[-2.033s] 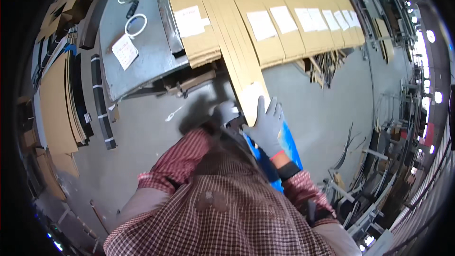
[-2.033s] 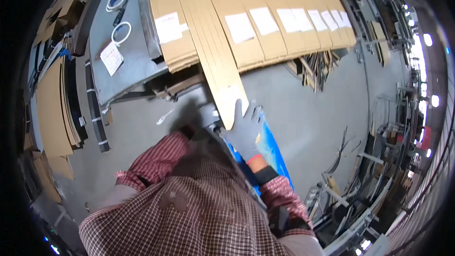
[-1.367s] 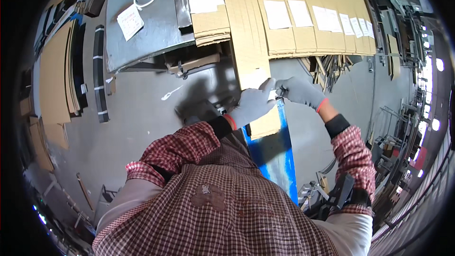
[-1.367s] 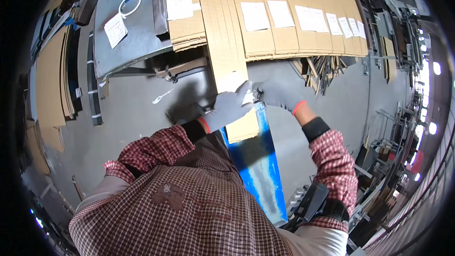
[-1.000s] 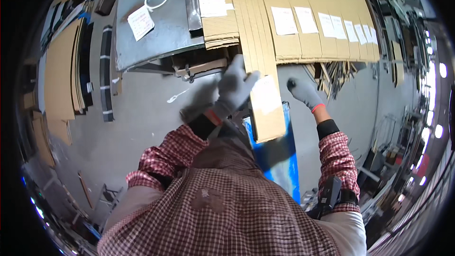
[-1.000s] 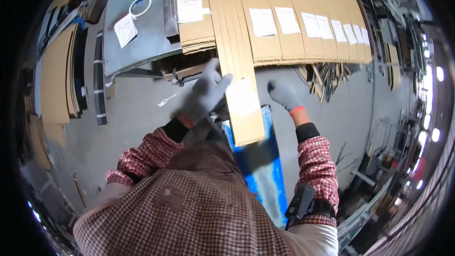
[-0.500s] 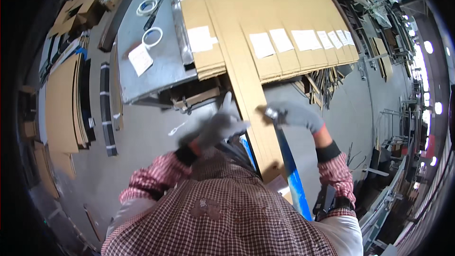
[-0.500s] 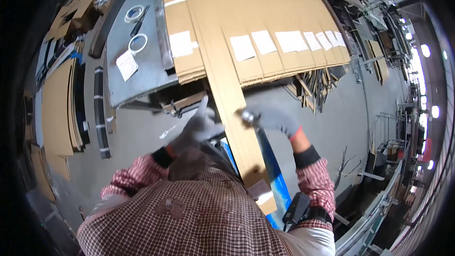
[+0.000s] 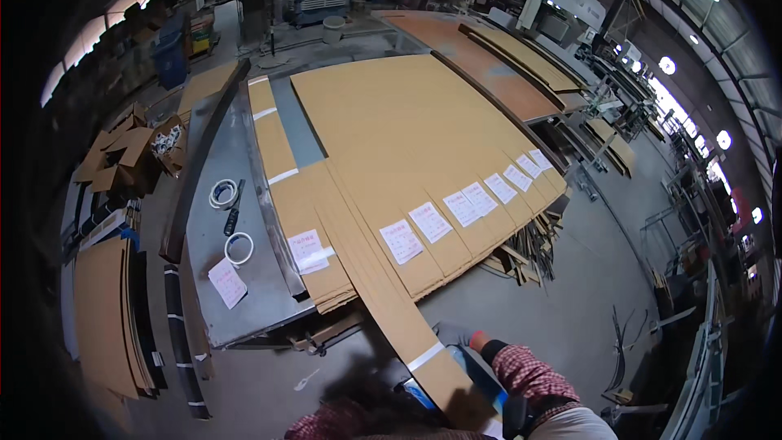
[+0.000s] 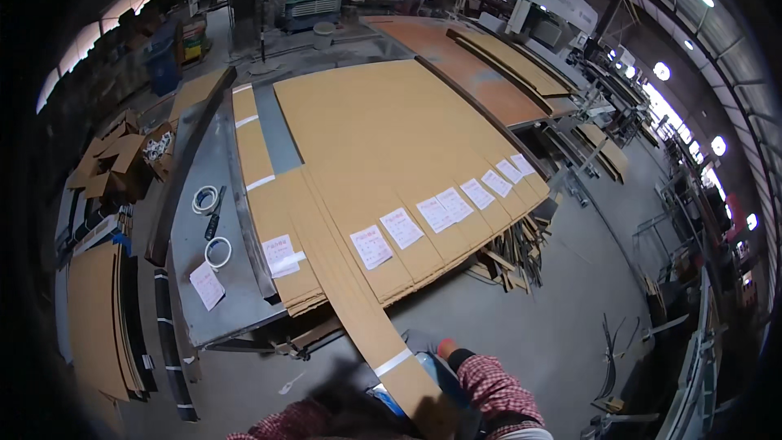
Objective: The recorder is applying labels and taping cardboard components, then moving to an industrial machine for further processing.
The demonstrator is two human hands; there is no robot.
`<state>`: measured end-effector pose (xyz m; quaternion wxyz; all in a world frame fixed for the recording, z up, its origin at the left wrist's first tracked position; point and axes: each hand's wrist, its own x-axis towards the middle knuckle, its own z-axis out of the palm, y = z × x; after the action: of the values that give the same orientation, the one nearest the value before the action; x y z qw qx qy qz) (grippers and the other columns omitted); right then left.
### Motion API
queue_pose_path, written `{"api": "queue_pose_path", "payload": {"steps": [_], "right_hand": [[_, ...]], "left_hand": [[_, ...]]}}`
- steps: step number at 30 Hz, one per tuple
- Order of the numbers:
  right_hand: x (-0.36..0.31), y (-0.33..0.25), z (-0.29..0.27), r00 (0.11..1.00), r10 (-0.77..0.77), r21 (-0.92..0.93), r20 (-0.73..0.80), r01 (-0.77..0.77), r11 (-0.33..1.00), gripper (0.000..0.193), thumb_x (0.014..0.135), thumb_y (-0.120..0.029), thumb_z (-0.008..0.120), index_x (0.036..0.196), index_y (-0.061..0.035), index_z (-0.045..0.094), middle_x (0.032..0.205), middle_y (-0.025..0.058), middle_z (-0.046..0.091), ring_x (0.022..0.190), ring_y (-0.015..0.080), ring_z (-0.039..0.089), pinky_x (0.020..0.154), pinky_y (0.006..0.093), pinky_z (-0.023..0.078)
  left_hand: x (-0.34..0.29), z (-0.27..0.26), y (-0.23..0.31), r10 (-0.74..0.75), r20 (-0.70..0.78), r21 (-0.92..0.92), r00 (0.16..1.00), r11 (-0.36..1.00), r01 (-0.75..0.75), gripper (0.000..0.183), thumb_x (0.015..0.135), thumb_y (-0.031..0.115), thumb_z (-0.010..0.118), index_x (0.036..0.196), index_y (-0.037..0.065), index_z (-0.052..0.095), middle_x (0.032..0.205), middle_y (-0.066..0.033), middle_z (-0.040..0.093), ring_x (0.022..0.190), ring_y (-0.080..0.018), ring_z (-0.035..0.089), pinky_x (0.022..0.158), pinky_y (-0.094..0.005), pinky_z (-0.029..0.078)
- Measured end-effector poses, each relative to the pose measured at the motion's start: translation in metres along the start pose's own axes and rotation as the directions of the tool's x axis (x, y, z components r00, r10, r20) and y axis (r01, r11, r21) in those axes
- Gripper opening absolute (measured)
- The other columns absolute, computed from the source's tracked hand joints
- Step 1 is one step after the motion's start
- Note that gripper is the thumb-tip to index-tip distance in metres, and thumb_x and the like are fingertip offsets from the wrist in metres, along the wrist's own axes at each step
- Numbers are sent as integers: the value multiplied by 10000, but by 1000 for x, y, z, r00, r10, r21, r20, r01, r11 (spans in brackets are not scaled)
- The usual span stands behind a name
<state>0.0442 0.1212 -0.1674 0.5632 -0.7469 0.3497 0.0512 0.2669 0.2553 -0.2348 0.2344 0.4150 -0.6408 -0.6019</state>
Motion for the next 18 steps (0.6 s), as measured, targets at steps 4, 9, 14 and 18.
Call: {"api": "queue_pose_path", "payload": {"steps": [4,9,14,18], "right_hand": [[-8,-38,13,838,357,7,-412,-389,921,528,809,-293,658,1267,-42,579,997,171,702,845,231,623,762,343,495],[-79,-152,100,733,123,-515,-669,-577,634,994,723,-542,706,1507,-134,250,1379,335,398,1251,459,441,1009,555,372],[-71,-128,108,700,69,-401,-711,-483,779,963,714,-536,709,1474,-87,324,1426,352,310,1324,511,308,1081,593,258],[-81,-115,97,758,125,-143,-640,-276,950,796,814,-456,648,1433,-33,379,1289,289,500,1189,327,507,968,472,412]], "left_hand": [[-3,-13,-3,-15,45,-41,999,999,17,374,861,171,634,1199,39,539,981,-155,665,872,-247,654,777,-344,516],[-35,-20,15,-10,-15,-173,1000,985,7,278,887,151,597,1156,83,622,975,-133,676,860,-234,658,781,-341,516],[-81,-42,77,41,-82,-80,996,996,-47,260,927,141,558,1156,64,653,968,-127,678,857,-203,653,781,-344,514],[-3,-23,171,-110,-125,40,986,992,116,397,814,355,667,1116,99,644,974,-136,657,827,-215,647,715,-356,510]]}}
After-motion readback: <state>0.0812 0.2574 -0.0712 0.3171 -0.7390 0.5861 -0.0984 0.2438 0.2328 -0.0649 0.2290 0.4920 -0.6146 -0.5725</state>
